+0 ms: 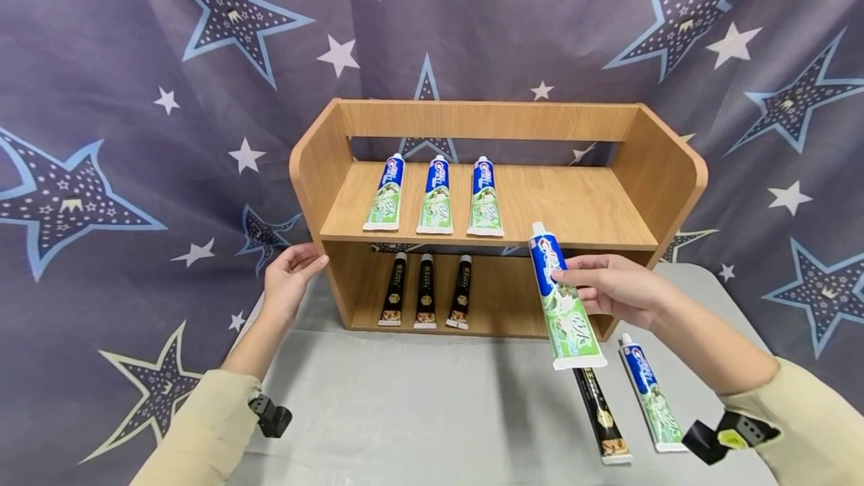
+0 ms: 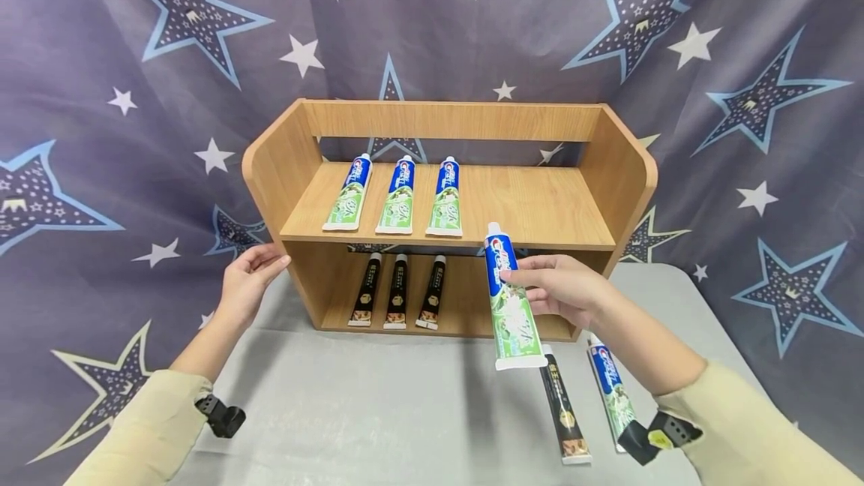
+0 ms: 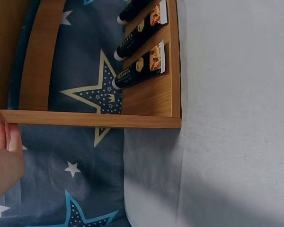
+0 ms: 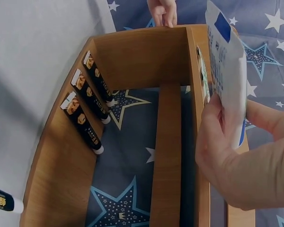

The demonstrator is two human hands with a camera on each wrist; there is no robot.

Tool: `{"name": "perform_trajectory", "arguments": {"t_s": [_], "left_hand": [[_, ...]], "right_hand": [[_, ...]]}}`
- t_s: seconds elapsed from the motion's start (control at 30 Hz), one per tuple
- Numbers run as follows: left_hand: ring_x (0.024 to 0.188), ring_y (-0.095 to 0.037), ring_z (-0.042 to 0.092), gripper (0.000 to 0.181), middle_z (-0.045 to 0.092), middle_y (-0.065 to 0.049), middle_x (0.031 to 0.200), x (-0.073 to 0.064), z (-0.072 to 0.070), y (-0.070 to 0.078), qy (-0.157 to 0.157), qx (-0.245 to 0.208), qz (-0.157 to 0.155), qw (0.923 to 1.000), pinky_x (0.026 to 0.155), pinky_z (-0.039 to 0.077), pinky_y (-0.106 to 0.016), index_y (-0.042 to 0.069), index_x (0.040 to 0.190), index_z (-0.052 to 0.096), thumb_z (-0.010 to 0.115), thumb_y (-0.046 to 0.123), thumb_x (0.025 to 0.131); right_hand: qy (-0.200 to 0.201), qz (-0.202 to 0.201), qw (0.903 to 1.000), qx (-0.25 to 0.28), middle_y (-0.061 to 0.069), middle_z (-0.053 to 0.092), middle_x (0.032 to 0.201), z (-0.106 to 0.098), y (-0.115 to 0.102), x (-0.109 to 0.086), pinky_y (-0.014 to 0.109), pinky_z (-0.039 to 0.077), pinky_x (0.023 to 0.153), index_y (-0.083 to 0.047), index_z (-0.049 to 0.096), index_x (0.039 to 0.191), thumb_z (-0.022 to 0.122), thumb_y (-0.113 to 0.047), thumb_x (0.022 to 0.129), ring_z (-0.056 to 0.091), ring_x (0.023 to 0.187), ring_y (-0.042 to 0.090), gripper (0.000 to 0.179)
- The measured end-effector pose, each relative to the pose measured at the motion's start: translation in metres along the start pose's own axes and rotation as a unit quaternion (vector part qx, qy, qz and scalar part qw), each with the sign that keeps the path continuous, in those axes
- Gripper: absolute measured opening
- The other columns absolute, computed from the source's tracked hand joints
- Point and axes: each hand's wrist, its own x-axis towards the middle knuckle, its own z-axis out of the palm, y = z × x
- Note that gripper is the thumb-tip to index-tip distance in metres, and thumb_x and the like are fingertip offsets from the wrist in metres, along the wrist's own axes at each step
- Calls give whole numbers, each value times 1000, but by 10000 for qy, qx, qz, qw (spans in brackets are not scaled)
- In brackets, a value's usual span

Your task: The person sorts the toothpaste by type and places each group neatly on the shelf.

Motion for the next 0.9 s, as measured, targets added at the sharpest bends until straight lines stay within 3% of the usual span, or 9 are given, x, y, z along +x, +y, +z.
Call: {"name": "perform_trajectory", "arguments": {"t_s": [0.17, 0.27, 0.4, 0.5, 0.77, 0.9], "left_hand": [[84, 6, 62, 20, 63, 20, 83, 1, 1, -1, 27, 0, -55, 10000, 76, 52, -7, 14, 98, 61, 70, 1, 84], [84, 6, 62, 20, 63, 20, 83, 2, 1, 0, 22, -10, -75, 10000, 76, 52, -7, 14, 97, 61, 70, 2, 84], [84, 6, 62, 20, 63, 21, 83, 1, 1, 0, 12, 30, -125, 9999, 76, 52, -7, 15, 98, 61, 70, 3, 85], [84, 6, 62, 20, 63, 20, 83, 0, 1, -1, -16, -22, -128, 9999, 76, 52, -7, 14, 98, 61, 70, 3, 84], [84, 5, 62, 19, 64, 20, 83, 0, 0, -1, -41, -111, -75, 9999, 76, 52, -7, 14, 97, 61, 70, 3, 85], [84, 5, 62, 20, 63, 21, 82, 0, 1, -1, -44, -93, -35, 9999, 77, 52, -7, 10, 100, 61, 70, 3, 85]], "right_hand": [[57, 6, 9999, 119, -9, 71, 86, -2, -9, 6, 18, 58, 76, -2, 46, 124, 58, -26, 97, 67, 78, 3, 39], [153, 32, 9995, 256, -10, 70, 83, -5, -15, 9, 17, 58, 75, -10, 60, 108, 58, -28, 96, 65, 75, 3, 21], [165, 28, 9985, 527, -9, 69, 81, -10, -21, 16, 17, 57, 75, -15, 63, 96, 58, -27, 96, 64, 75, 3, 14], [241, 66, 9970, 732, -8, 69, 82, -12, -27, 21, 17, 57, 76, -9, 54, 108, 58, -26, 96, 66, 77, 3, 21], [547, 275, 9907, 1217, -6, 69, 84, -18, -45, 31, 19, 58, 78, -8, 35, 132, 60, -27, 94, 67, 80, 6, 49], [618, 308, 9865, 1487, -5, 69, 83, -20, -52, 36, 20, 58, 77, -9, 36, 130, 61, -27, 94, 67, 80, 7, 47]]}}
